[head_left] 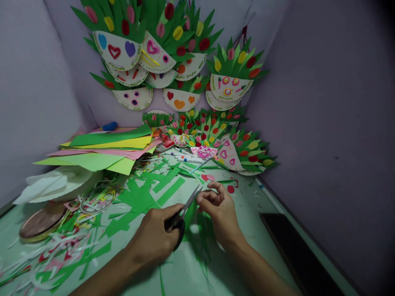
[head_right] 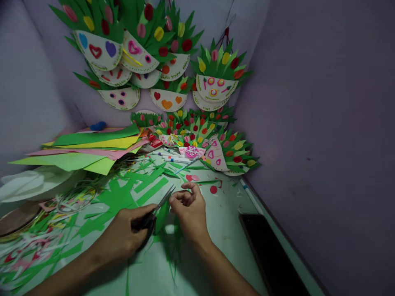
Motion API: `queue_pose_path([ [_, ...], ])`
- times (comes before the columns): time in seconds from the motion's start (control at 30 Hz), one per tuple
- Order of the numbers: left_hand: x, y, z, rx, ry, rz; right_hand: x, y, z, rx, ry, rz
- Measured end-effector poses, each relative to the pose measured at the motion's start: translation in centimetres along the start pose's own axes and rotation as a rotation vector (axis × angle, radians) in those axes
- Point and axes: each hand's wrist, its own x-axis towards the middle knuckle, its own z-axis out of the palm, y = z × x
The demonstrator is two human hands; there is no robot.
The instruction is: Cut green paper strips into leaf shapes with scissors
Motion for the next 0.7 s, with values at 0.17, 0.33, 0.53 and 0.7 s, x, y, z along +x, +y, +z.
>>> queue_pose_path([
  [0.17, 0.05, -0.28, 0.12, -0.019, -0.014, -0.014, 0.08, 0.16, 0.02, -0.010, 0.006, 0.006],
  [0.33, 0.19, -0.19, 0.20, -0.034, -0.013, -0.001, 0.07, 0.44, 0.03, -0.022, 0.016, 0.006],
  [0.53, -0.02, 0.25, 0.23, -0.055, 0.038, 0.008, 0.01, 0.37, 0.01, -0.045, 0.028, 0.021],
  [0.7, 0.01, 0.26, 0.37, -0.108, 0.060, 0.026, -0.06, 0.57, 0.10, -0.041, 0.042, 0.016],
])
